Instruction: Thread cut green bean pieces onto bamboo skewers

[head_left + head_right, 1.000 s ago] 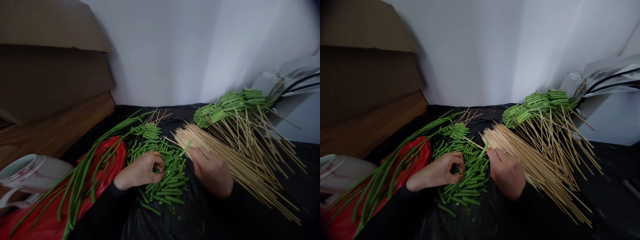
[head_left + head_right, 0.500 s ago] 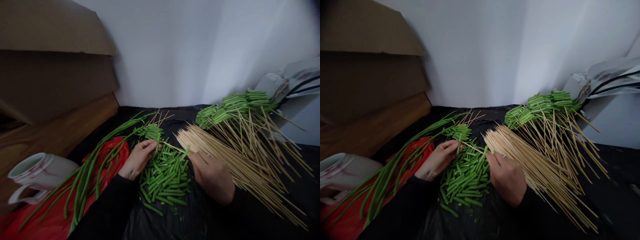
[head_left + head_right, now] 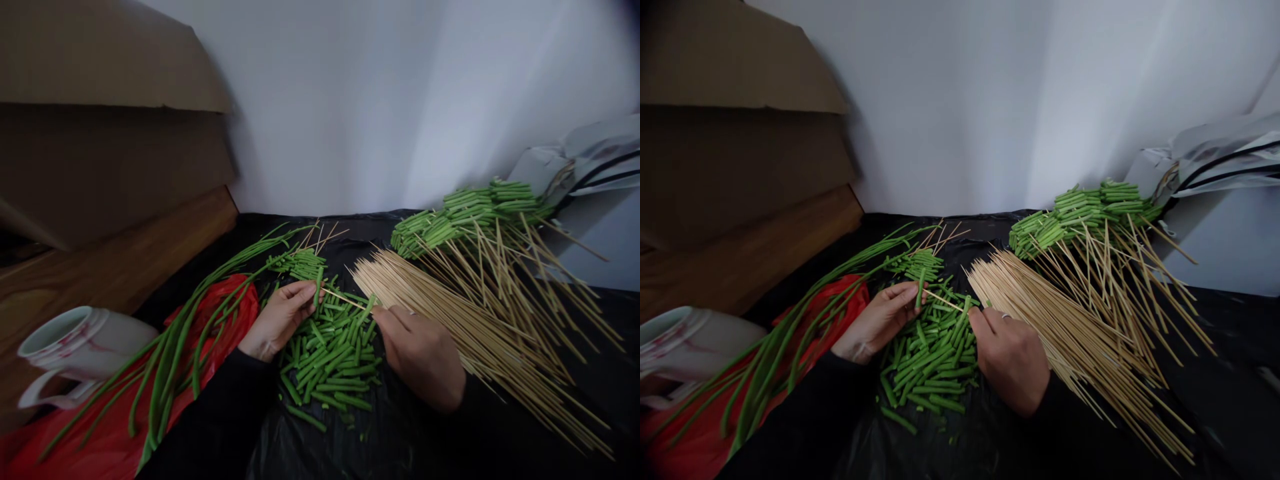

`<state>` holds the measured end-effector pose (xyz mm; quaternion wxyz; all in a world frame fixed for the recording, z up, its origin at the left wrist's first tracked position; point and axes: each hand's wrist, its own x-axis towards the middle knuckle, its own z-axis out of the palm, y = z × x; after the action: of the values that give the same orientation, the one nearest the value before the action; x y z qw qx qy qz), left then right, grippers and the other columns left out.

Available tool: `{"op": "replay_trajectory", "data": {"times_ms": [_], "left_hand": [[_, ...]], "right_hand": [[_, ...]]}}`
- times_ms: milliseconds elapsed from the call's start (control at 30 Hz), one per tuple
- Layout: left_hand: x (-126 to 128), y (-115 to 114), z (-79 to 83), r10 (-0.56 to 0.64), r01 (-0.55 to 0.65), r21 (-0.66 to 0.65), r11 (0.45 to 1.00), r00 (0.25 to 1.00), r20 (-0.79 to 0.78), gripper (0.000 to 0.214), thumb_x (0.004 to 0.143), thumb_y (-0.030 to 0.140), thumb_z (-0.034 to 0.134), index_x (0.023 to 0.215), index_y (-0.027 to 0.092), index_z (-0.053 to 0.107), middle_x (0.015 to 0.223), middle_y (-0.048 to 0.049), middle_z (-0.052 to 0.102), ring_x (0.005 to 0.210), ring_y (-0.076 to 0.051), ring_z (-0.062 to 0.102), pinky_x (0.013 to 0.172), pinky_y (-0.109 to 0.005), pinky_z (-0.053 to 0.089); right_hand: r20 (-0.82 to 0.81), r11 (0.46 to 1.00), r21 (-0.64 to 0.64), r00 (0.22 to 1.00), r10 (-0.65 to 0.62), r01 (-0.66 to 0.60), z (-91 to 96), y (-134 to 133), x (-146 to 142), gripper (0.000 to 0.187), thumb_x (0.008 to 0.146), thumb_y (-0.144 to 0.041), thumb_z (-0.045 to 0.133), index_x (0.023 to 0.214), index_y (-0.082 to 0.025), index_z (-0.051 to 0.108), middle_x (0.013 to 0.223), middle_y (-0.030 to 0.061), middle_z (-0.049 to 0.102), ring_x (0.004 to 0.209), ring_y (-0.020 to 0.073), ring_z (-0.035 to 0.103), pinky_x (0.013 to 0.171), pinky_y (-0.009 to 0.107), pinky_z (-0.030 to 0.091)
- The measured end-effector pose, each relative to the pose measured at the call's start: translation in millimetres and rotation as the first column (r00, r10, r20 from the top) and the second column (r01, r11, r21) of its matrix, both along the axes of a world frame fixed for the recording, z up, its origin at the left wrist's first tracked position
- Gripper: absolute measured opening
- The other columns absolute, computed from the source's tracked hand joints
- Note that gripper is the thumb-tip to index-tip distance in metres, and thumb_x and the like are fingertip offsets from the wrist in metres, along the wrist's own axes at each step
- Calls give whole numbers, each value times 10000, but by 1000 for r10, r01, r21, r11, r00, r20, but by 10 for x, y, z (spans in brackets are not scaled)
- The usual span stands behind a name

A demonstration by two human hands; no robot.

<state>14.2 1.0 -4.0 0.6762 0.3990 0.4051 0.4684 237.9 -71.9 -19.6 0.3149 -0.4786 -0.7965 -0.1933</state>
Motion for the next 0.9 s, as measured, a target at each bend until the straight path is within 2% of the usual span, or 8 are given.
{"op": "replay_trajectory", "data": {"times_ms": [267, 700, 900], "left_hand": [[4, -13, 5, -48, 50, 56, 997, 998, -30, 227, 687, 316, 794, 820, 138, 748, 759, -29, 664, 665, -78, 543, 623, -188, 423], [-15, 9, -38, -8, 9, 36, 999, 999, -44, 195, 707, 281, 783, 834, 139, 743, 802, -33, 673, 728, -88, 573, 666, -184, 440], [-25, 9, -55, -23, 26, 64, 998, 998, -52, 175, 710, 285, 779, 807, 143, 743, 789, -22, 669, 729, -82, 569, 683, -184, 441]], "right_hand": [[-4, 1000, -12, 1000, 4, -4, -14, -2, -1, 239, 916, -137, 430, 1006, -151, 651, 696, 6, 572, 552, 127, 465, 551, 311, 253], [-8, 1000, -28, 1000, 8, -8, -5, -8, 4, 236, 932, -173, 419, 1012, -159, 640, 693, 5, 567, 554, 131, 457, 552, 310, 241], [-1, 1000, -19, 1000, 8, -8, -23, -2, 10, 244, 927, -159, 422, 1041, -151, 637, 705, 6, 575, 552, 130, 454, 549, 311, 240]]}}
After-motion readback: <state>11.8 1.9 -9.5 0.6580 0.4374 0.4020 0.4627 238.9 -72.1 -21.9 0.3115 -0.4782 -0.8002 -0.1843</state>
